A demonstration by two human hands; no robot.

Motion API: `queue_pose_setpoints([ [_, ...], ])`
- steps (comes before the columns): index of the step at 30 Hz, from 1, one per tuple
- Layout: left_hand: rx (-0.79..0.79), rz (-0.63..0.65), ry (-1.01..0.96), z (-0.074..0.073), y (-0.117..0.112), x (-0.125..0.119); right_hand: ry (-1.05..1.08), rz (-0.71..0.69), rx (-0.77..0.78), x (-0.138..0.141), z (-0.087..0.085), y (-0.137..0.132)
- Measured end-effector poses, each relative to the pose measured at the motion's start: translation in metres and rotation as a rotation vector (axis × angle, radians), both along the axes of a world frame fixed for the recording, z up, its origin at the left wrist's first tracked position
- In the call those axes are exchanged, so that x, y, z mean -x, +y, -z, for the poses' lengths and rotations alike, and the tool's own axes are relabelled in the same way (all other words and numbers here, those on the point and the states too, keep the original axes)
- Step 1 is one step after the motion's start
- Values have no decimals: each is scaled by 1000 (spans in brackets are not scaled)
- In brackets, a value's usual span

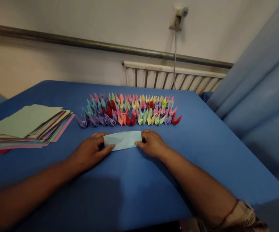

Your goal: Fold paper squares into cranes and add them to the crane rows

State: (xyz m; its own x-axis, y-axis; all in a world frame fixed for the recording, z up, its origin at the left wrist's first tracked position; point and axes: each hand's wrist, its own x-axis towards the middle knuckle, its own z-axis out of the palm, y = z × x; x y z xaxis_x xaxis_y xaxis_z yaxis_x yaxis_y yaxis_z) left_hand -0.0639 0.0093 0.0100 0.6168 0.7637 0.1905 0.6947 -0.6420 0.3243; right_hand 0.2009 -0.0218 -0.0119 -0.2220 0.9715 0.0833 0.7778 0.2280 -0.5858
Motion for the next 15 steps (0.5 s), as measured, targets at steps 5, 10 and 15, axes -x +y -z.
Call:
queue_pose_setpoints([
  [5,-178,-47,-5,2,-3,-6,-142,154,-163,16,-3,-8],
  [10,-113,286,172,10,-16,-13,-216,-107,-242,37,-5,-25],
  [15,-24,392,270,10,-21,-13,-187,-301,-137,50,-2,-39],
])
